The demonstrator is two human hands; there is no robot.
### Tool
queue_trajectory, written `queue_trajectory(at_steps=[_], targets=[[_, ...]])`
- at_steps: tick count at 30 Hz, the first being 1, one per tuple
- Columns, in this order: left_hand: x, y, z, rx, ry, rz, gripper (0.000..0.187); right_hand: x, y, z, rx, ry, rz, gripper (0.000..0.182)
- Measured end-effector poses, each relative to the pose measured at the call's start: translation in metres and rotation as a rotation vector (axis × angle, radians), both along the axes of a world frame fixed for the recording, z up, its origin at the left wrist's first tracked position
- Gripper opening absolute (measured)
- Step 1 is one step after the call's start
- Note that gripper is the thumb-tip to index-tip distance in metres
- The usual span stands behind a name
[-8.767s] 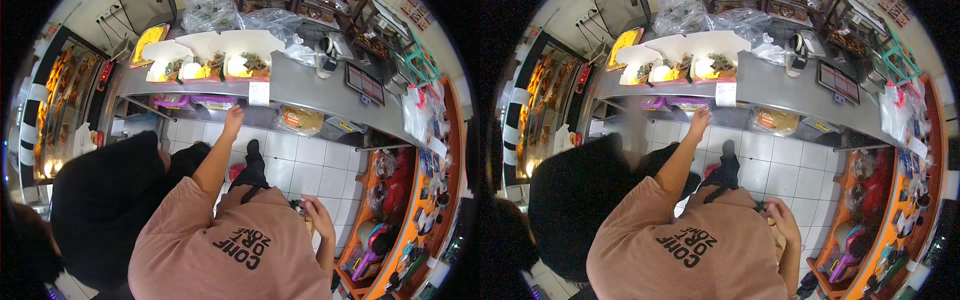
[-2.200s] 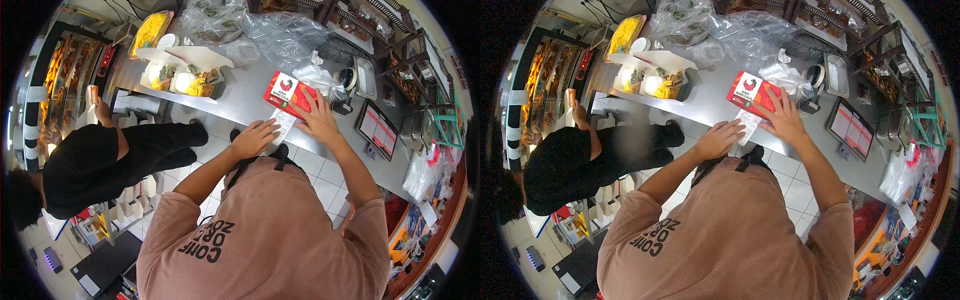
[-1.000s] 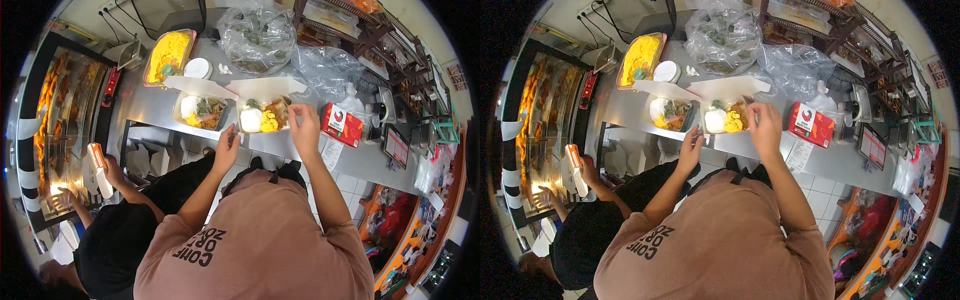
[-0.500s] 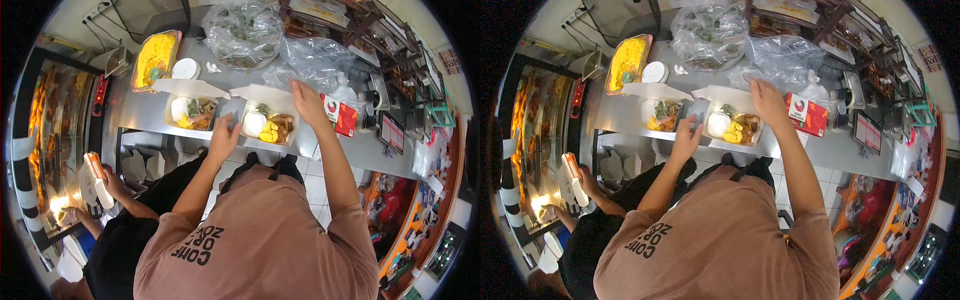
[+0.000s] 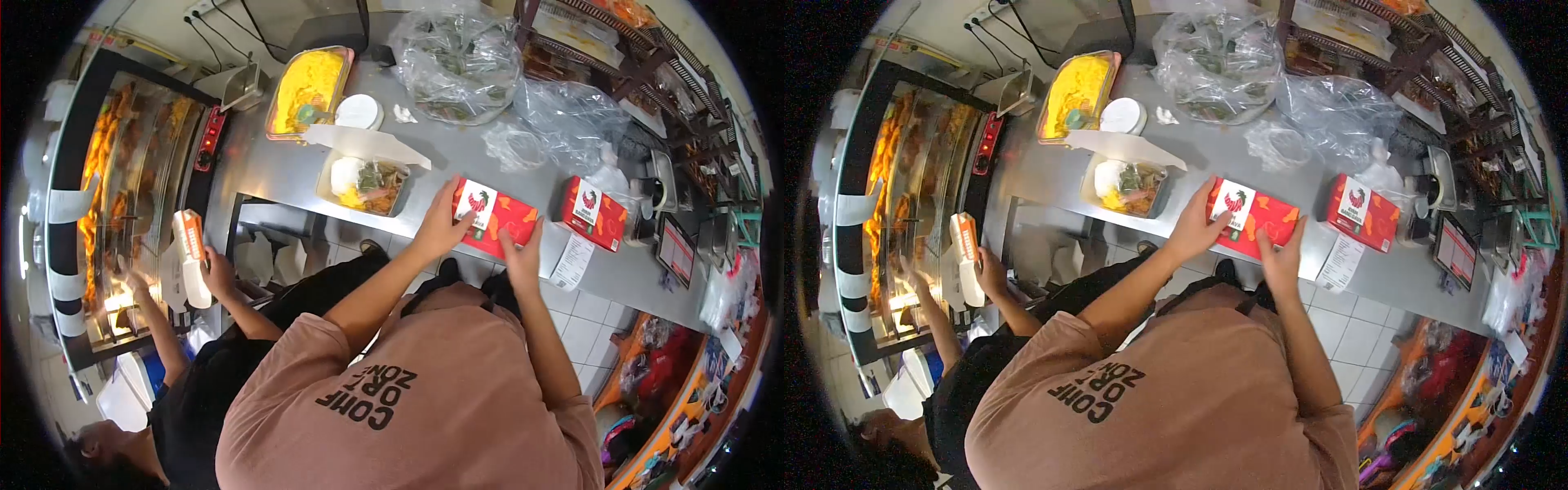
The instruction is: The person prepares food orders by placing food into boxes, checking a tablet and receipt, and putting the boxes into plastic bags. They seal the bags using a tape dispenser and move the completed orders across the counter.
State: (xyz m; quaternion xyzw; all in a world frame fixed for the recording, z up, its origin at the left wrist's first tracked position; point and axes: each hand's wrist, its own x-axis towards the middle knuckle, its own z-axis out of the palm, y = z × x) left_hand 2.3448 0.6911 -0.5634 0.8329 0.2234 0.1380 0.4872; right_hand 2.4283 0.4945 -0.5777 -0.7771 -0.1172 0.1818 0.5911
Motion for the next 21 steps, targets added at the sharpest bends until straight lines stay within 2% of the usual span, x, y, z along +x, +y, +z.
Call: queue_trajectory(at_steps=[2, 4, 6, 9, 11, 14, 16, 17, 18, 20, 21], targets=[[0.003, 0.004, 0.024, -0.296, 0.159, 0.007, 0.098, 0.03, -0.007, 0.028, 0.076, 0.348, 0.093, 0.099], [0.014, 0.019, 0.038, -0.52, 0.373, 0.025, 0.103, 0.055, -0.023, 0.032, 0.088, 0.52, 0.03, 0.096], [0.017, 0.027, 0.041, -0.411, 0.415, -0.055, 0.108, 0.068, -0.026, 0.038, 0.081, 0.598, -0.046, 0.094], [0.019, 0.018, 0.062, -0.2, 0.521, -0.179, 0.108, 0.084, -0.028, 0.064, -0.001, 0.631, 0.13, 0.082], [0.017, 0.015, 0.062, -0.228, 0.49, -0.18, 0.108, 0.096, -0.035, 0.078, -0.039, 0.688, 0.238, 0.076], [0.012, 0.009, 0.053, -0.248, 0.464, -0.173, 0.108, 0.085, -0.03, 0.11, -0.304, 0.614, 0.196, 0.067], [0.009, 0.0, 0.031, -0.251, 0.431, -0.144, 0.105, 0.076, -0.036, 0.089, -0.269, 0.531, 0.227, 0.067], [0.011, -0.006, 0.056, -0.16, 0.697, -0.187, 0.099, 0.064, -0.038, 0.074, -0.223, 0.486, 0.211, 0.067], [0.004, -0.02, 0.043, -0.103, 0.65, -0.114, 0.093, 0.055, -0.041, 0.058, -0.176, 0.442, 0.198, 0.066], [-0.009, -0.034, 0.023, -0.123, 0.481, -0.077, 0.089, 0.057, -0.049, 0.028, -0.359, 0.151, 0.351, 0.056], [-0.018, -0.037, -0.004, 0.056, 0.34, -0.049, 0.086, 0.046, -0.051, -0.003, -0.531, -0.241, 0.349, 0.057]])
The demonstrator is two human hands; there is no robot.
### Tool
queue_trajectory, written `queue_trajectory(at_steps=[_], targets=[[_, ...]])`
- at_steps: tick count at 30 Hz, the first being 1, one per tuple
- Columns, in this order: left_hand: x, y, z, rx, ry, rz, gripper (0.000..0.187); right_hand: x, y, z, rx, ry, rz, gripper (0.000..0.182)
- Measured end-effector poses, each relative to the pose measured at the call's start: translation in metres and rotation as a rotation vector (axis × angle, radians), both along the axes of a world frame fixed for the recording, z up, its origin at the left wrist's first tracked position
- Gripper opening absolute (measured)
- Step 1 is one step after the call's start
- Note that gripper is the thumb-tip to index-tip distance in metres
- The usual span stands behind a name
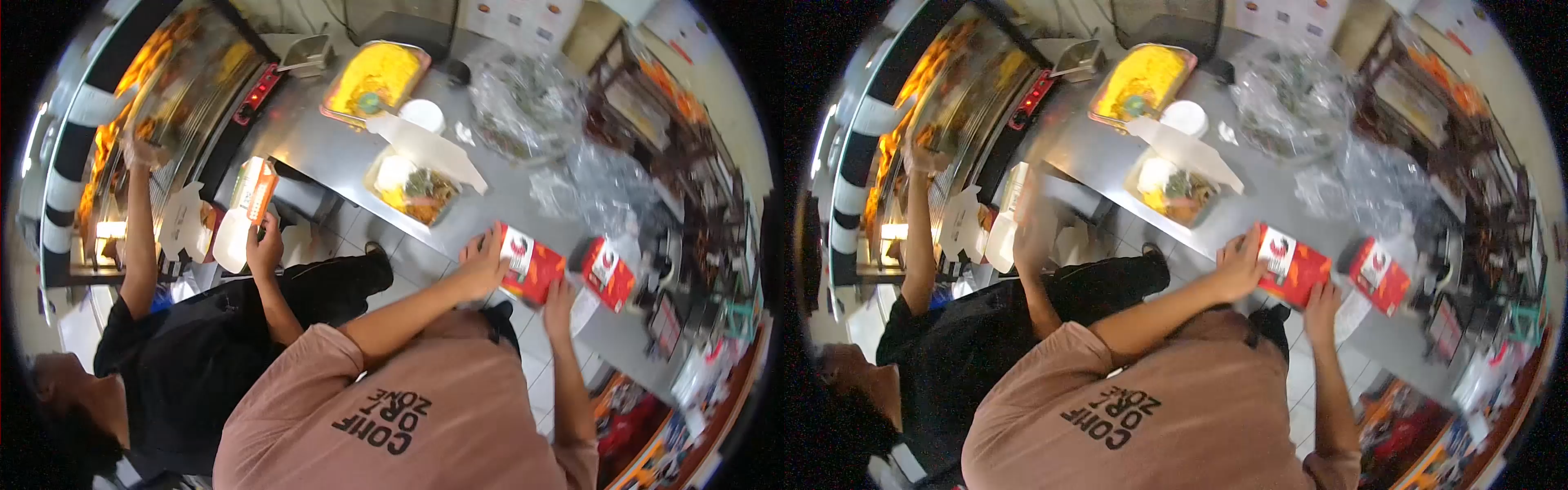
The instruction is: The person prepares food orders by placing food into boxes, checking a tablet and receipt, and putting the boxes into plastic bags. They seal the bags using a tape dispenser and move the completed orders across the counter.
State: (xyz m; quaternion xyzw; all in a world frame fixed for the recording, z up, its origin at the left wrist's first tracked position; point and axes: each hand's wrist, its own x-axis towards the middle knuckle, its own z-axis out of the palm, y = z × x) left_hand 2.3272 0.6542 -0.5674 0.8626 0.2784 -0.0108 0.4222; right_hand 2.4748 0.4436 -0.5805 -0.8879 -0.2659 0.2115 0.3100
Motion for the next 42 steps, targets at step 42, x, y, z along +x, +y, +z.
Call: queue_trajectory(at_steps=[42], targets=[[-0.004, 0.038, 0.051, 0.869, -0.162, -0.791, 0.084, 0.035, 0.003, 0.064, 0.005, -0.672, 0.993, 0.05]])
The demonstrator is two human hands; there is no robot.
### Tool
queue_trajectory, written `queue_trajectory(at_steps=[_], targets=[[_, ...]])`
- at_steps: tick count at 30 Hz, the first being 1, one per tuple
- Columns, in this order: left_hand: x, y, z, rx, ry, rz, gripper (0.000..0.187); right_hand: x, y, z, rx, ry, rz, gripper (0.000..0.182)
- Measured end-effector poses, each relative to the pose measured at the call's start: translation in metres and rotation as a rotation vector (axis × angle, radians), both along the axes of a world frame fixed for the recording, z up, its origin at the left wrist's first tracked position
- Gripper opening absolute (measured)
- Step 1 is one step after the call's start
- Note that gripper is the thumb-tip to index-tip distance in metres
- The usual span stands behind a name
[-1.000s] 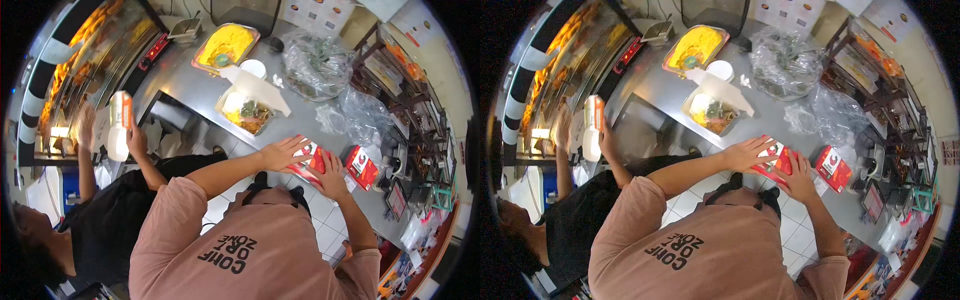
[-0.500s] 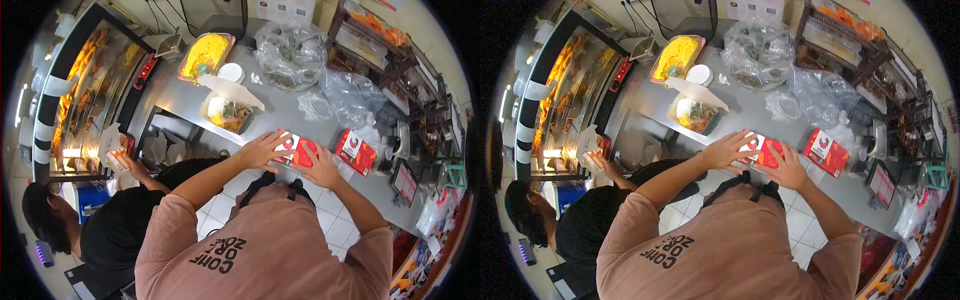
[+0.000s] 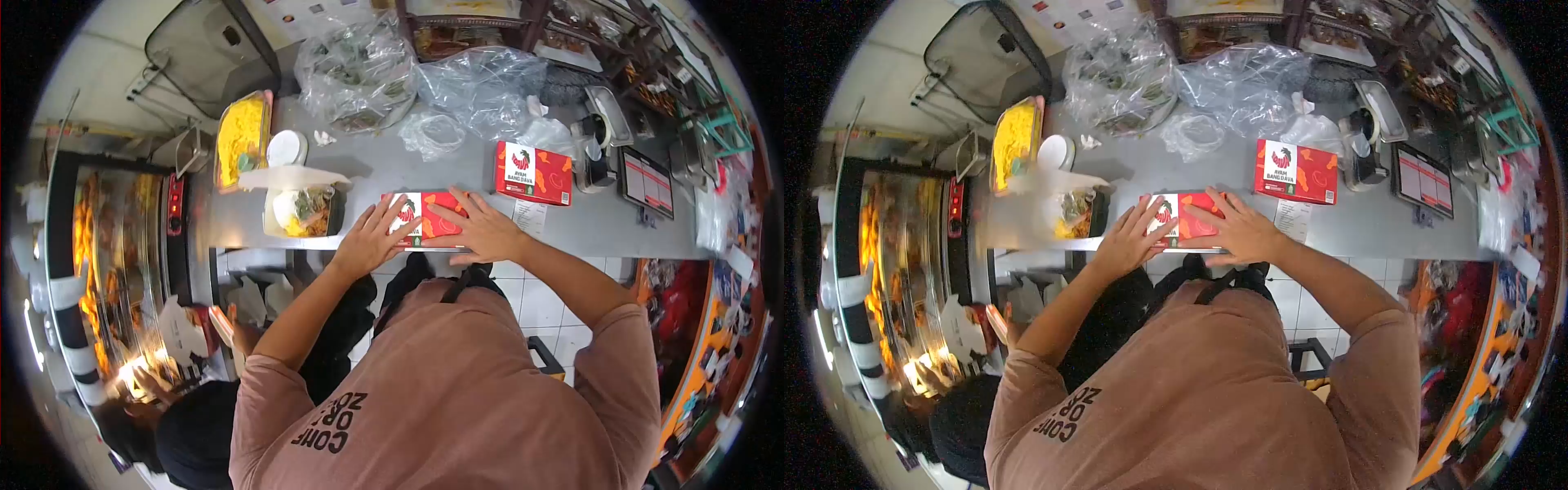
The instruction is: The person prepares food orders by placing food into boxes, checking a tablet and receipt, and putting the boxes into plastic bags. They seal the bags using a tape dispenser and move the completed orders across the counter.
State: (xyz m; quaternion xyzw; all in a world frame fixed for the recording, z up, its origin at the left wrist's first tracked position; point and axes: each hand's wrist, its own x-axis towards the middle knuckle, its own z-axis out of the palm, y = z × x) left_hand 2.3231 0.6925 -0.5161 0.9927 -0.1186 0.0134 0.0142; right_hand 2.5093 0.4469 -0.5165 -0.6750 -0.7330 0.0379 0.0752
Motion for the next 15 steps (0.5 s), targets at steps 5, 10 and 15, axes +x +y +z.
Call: queue_trajectory(at_steps=[5, 10, 15], targets=[[0.001, 0.05, 0.055, -0.106, -0.114, 0.03, 0.078, -0.022, 0.003, -0.03, 0.106, -0.225, -0.272, 0.047], [-0.027, 0.248, 0.067, -0.453, -0.315, 0.807, 0.035, -0.092, 0.084, 0.033, 0.19, 0.307, -0.795, 0.052], [-0.079, 0.314, 0.019, -0.739, 0.223, 0.736, 0.037, -0.135, 0.212, 0.017, 0.533, 0.625, -0.782, 0.069]])
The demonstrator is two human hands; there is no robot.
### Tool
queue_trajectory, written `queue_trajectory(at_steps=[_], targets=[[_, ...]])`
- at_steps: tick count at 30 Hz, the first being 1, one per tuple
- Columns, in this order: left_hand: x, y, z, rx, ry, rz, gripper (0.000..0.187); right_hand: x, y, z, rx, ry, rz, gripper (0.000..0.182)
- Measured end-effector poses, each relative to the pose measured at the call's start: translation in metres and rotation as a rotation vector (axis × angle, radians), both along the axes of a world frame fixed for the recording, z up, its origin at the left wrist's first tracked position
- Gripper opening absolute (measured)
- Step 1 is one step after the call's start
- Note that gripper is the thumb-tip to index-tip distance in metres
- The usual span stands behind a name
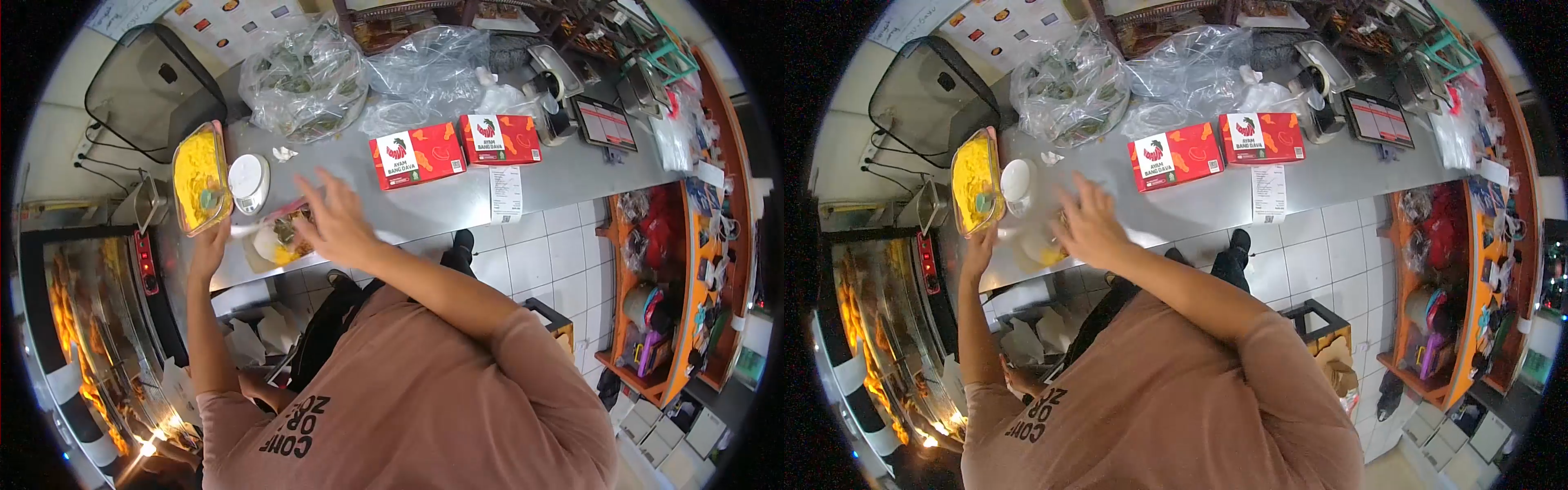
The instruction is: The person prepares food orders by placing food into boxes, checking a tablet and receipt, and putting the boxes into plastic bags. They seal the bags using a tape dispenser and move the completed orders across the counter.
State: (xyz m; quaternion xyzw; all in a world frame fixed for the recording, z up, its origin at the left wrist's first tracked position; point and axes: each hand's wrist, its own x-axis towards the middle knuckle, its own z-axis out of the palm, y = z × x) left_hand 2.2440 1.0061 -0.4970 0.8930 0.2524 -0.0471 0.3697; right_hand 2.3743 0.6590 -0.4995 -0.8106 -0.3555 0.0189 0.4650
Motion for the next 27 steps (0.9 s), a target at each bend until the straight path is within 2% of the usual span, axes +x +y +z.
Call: queue_trajectory(at_steps=[2, 5, 6, 8, 11, 14, 15, 17, 18, 19, 20, 21, 22, 24, 25, 26, 27], targets=[[-0.011, 0.003, 0.009, -0.114, 0.098, -0.247, 0.04, -0.019, 0.026, -0.018, -0.065, -0.062, -0.03, 0.068], [-0.028, -0.019, -0.002, 0.143, 0.226, -0.378, 0.056, -0.037, 0.03, -0.04, -0.151, -0.034, -0.065, 0.066], [-0.04, -0.018, -0.025, 0.218, 0.244, -0.342, 0.076, -0.038, 0.032, -0.043, -0.175, -0.002, -0.079, 0.065], [-0.068, -0.045, -0.063, 0.497, 0.336, -0.165, 0.092, -0.026, 0.025, -0.046, -0.219, -0.008, 0.009, 0.061], [-0.053, -0.128, -0.018, 0.695, 0.357, 0.192, 0.098, -0.008, 0.024, -0.051, -0.219, -0.128, 0.107, 0.064], [-0.08, -0.126, -0.055, 0.656, 0.153, 0.296, 0.096, -0.004, 0.024, -0.056, -0.073, -0.318, 0.156, 0.076], [-0.092, -0.121, -0.079, 0.711, 0.12, 0.281, 0.091, -0.007, 0.026, -0.061, -0.078, -0.231, 0.178, 0.077], [-0.1, -0.116, -0.114, 0.557, 0.025, 0.355, 0.087, -0.014, 0.032, -0.075, -0.088, -0.055, 0.218, 0.08], [-0.101, -0.114, -0.12, 0.475, -0.024, 0.39, 0.085, -0.015, 0.033, -0.075, -0.064, 0.129, 0.208, 0.081], [-0.087, -0.115, -0.107, 0.26, 0.017, 0.413, 0.074, -0.017, 0.033, -0.075, -0.041, 0.313, 0.196, 0.082], [-0.075, -0.119, -0.093, -0.093, -0.071, 0.502, 0.071, -0.018, 0.034, -0.073, -0.018, 0.494, 0.185, 0.082], [-0.049, -0.146, -0.05, -0.448, -0.162, 0.585, 0.067, -0.014, 0.041, -0.078, -0.041, 0.484, 0.091, 0.079], [-0.03, -0.165, -0.023, -0.801, -0.257, 0.665, 0.065, -0.006, 0.042, -0.072, -0.107, 0.528, 0.109, 0.075], [-0.016, -0.156, -0.01, -0.766, -0.112, 0.548, 0.062, 0.014, 0.041, -0.053, -0.228, 0.615, 0.183, 0.067], [-0.011, -0.151, 0.001, -0.778, -0.042, 0.584, 0.067, 0.024, 0.05, -0.073, -0.213, 0.716, 0.195, 0.054], [-0.009, -0.142, 0.01, -0.793, 0.028, 0.63, 0.073, 0.032, 0.042, -0.05, -0.105, 0.731, 0.205, 0.061], [-0.009, -0.113, -0.009, -0.728, 0.143, 0.673, 0.079, 0.051, 0.04, -0.03, -0.314, 0.764, 0.205, 0.069]])
